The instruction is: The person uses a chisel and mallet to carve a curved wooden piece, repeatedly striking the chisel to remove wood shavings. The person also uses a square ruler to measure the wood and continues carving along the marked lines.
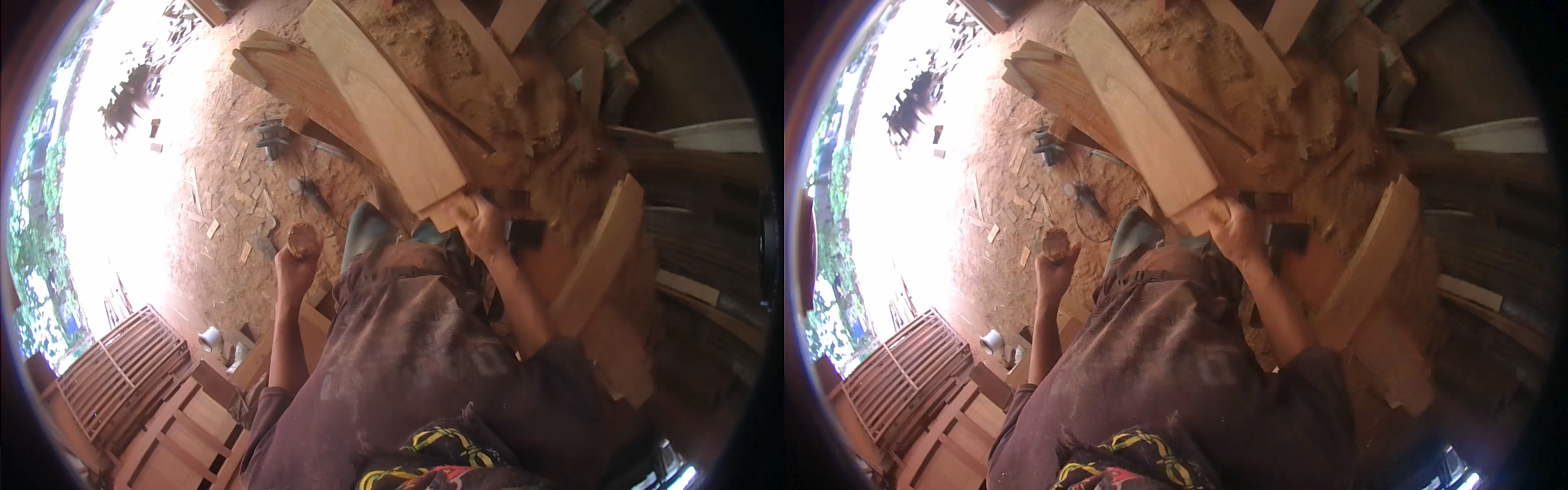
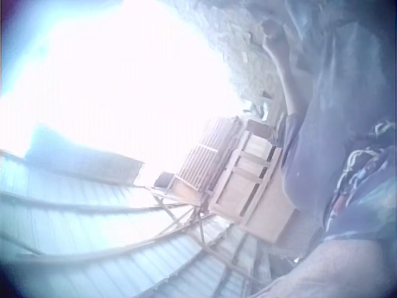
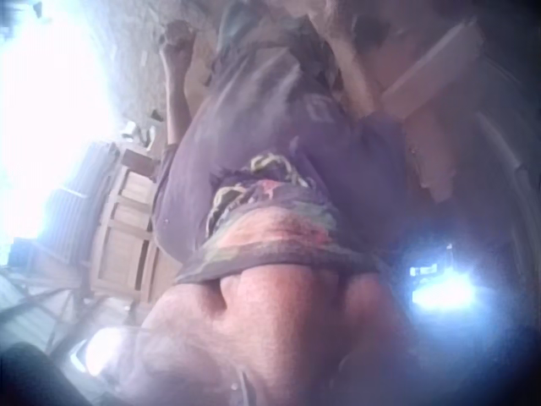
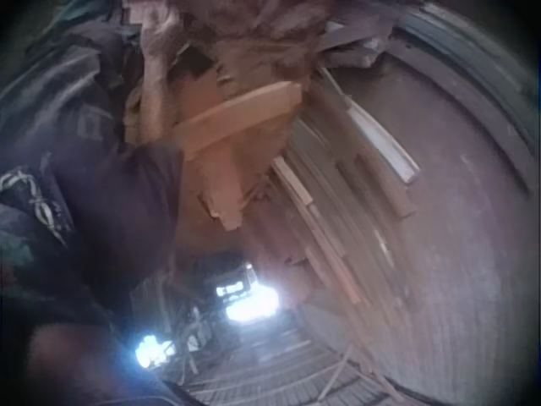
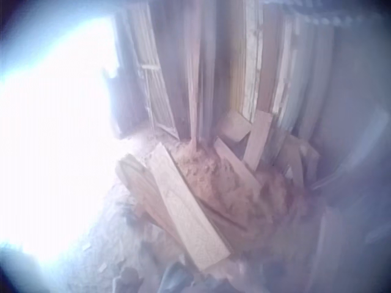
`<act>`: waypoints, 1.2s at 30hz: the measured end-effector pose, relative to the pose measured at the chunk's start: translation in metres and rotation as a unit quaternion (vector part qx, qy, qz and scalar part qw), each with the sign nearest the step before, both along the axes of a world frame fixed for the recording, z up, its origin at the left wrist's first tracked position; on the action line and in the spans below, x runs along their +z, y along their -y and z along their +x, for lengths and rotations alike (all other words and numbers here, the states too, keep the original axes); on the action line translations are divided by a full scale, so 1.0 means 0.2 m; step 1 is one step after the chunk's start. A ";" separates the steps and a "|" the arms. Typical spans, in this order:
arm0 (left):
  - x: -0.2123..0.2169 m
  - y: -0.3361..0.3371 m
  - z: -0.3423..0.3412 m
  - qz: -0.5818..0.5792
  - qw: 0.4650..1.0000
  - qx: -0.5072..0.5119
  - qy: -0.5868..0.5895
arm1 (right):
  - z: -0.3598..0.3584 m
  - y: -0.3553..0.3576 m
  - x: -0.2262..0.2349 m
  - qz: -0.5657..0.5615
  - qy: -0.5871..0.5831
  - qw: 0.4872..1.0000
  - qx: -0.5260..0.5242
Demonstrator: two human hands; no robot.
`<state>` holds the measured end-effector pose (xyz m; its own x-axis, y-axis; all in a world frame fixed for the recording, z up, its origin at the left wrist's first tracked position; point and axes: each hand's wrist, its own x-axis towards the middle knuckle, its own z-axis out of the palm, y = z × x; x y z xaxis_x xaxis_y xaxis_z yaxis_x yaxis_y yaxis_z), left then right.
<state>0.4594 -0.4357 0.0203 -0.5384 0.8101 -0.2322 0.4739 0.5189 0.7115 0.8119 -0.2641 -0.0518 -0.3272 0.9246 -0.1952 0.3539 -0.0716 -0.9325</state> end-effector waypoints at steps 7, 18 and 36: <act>-0.01 -0.01 -0.02 0.011 1.000 0.016 0.005 | 0.11 0.11 0.11 0.233 0.200 0.943 0.128; -0.04 -0.18 -0.12 -0.026 0.999 0.012 0.020 | 0.10 0.17 0.14 0.159 0.246 0.950 0.108; 0.11 -0.88 0.26 0.013 0.941 -0.338 0.003 | 0.14 0.15 0.14 0.065 0.249 0.952 0.165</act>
